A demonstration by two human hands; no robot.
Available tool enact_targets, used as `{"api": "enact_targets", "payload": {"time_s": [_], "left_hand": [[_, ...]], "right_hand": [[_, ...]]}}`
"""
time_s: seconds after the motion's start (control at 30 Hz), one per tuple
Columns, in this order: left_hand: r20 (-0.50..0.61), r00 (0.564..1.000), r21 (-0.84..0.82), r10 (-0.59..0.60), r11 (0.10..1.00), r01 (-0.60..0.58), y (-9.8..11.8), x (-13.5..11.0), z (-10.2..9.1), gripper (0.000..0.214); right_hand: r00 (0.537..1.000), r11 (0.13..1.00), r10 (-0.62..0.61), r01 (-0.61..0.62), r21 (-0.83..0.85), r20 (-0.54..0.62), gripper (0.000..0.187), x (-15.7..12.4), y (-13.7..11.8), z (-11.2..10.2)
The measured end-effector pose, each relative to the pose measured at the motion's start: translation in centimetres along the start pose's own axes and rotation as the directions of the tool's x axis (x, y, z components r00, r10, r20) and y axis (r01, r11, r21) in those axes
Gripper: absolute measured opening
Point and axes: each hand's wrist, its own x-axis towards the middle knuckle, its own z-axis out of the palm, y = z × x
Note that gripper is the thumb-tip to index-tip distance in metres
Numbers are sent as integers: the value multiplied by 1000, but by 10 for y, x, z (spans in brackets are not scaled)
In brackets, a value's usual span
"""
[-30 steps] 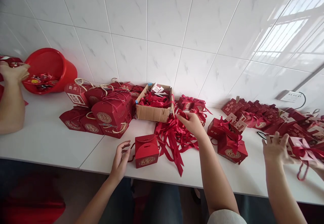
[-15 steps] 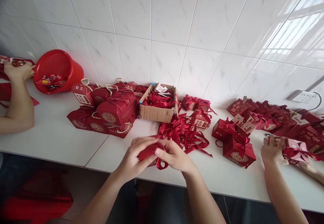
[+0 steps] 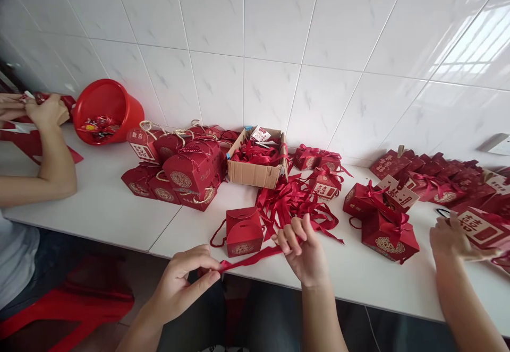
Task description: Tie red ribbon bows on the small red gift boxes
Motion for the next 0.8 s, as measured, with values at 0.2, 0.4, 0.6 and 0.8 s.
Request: {"api": "enact_targets", "payload": {"time_s": [0.2,0.4,0.6,0.8], "left_hand": [[433,837,153,-334,942,297,0,-23,-7,23],[0,977,197,-211,958,207,-32,-20,-14,13],[-174,985,226,-19,972,59,-59,46,0,30],[-9,998,274,-61,960,61,-52,54,16,31]], "right_hand": [[972,972,-188,205,116,-139,44,-16,-34,-17],[938,954,-298,290,-74,-178,37,-36,-59,-35],[979,973,-116,78,-217,-167,29,-28,-26,-19],[966,701,-137,-61,-711,-218,36,-15,25,-3]]}}
